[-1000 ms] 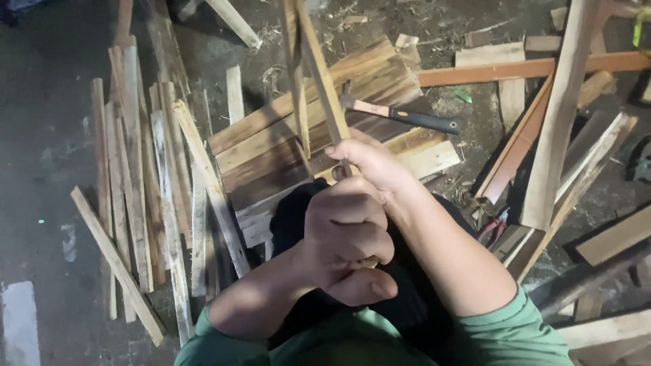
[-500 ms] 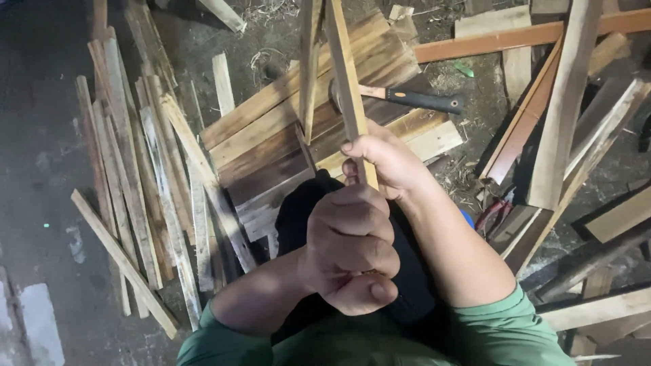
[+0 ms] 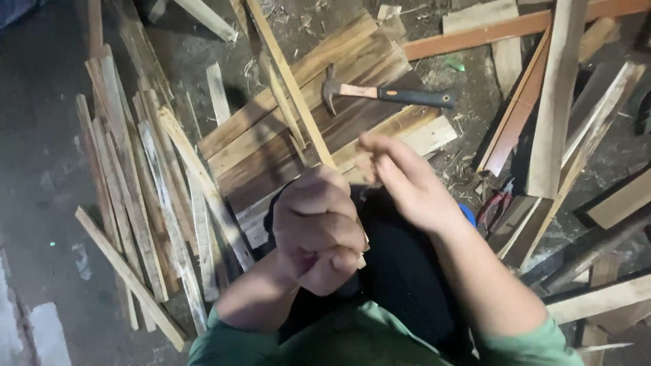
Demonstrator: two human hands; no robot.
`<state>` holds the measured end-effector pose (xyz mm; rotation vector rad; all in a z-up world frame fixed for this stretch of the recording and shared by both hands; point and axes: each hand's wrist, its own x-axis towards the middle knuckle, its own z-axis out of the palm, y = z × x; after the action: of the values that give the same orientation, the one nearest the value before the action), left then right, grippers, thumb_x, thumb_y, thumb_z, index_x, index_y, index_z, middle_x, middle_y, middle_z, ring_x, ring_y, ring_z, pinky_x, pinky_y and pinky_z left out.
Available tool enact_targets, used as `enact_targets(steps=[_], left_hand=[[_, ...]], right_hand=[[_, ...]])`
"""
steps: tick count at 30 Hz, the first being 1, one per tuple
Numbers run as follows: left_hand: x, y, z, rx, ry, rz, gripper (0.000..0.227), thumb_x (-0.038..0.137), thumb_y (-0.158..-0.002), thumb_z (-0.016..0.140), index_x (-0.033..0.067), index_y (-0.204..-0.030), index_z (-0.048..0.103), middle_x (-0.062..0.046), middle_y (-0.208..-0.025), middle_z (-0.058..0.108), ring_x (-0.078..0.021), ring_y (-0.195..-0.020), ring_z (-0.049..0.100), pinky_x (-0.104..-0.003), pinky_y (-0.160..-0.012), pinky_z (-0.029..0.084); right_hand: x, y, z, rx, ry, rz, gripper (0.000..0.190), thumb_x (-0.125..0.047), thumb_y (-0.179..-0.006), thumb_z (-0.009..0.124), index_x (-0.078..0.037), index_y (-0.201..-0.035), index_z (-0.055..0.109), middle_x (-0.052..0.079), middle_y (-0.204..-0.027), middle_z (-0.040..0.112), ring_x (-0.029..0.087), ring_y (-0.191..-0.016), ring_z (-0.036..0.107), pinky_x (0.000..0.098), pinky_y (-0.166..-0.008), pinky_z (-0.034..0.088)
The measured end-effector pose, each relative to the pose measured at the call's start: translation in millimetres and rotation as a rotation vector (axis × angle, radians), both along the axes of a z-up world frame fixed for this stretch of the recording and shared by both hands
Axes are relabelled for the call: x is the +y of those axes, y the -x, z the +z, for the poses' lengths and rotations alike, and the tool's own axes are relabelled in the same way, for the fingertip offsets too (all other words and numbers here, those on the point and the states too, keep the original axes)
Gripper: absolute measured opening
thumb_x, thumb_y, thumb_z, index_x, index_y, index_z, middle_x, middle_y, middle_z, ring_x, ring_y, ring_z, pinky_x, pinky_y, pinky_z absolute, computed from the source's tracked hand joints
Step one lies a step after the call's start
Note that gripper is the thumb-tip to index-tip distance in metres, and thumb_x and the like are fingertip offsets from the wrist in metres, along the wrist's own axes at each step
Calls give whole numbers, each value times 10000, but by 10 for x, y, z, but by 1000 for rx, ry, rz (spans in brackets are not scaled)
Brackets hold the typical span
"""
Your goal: Removing nails from reclaimed wooden planks using pliers and a hammer.
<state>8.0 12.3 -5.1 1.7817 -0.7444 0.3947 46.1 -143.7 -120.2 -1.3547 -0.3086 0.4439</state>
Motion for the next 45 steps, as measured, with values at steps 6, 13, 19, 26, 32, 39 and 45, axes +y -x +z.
enact_targets(steps=[6, 13, 19, 26, 32, 39, 45], left_hand=[[-4, -158, -8, 23, 40, 3, 268, 237, -861, 512, 99, -658, 621, -29, -771, 550, -213, -783, 480, -353, -775, 442], [58, -195, -31, 88, 85, 0, 378, 326, -924, 503, 80, -666, 630, -40, -761, 557, -211, -798, 466, -349, -790, 440], [117, -173, 48, 180, -97, 26, 407, 341, -941, 493, 119, -616, 594, 18, -720, 541, -195, -754, 480, -371, -856, 430], [263, -269, -224, 132, 36, 219, 607, 496, -1019, 430, 112, -573, 576, -32, -704, 551, -220, -718, 490, -398, -801, 448], [288, -441, -194, 45, -118, 235, 418, 155, -915, 338, 133, -527, 489, -3, -611, 490, -179, -615, 477, -377, -727, 460], [238, -522, -122, 119, -244, 242, 640, 346, -1038, 244, 103, -494, 479, -25, -583, 476, -204, -632, 491, -352, -720, 448], [453, -486, -283, 183, -330, 204, 410, 323, -940, 399, 136, -607, 548, -3, -711, 550, -197, -792, 588, -370, -887, 525]], right_hand=[[-130, 431, 121, -299, -30, 12, 516, -122, -894, 591, 16, -1387, 530, 160, -1354, 617, 272, -1195, 647, 380, -1049, 536], [-20, 423, -1, -568, 91, -58, 522, -244, -941, 688, 14, -1373, 548, 194, -1407, 606, 310, -1188, 689, 360, -989, 565], [-502, 211, -134, -543, 347, -65, 464, -313, -954, 651, -51, -1335, 624, 105, -1163, 772, 264, -980, 778, 342, -858, 603], [-2397, 142, -2605, 22, 1183, -655, 269, -249, -1014, 644, -30, -1149, 725, 172, -1020, 760, 369, -881, 713, 452, -763, 545], [-2087, 575, -2917, 670, 1210, -344, 336, -253, -1084, 563, -39, -1320, 668, 212, -1136, 743, 286, -981, 742, 389, -934, 612], [-1799, 728, -3594, 725, 1330, -301, 394, -409, -1019, 556, -117, -1243, 696, 180, -1105, 754, 378, -980, 726, 472, -863, 573], [-1824, 683, -3901, 683, 1377, -398, 424, -417, -971, 573, -65, -1184, 676, 235, -1085, 730, 436, -996, 704, 516, -865, 556]])
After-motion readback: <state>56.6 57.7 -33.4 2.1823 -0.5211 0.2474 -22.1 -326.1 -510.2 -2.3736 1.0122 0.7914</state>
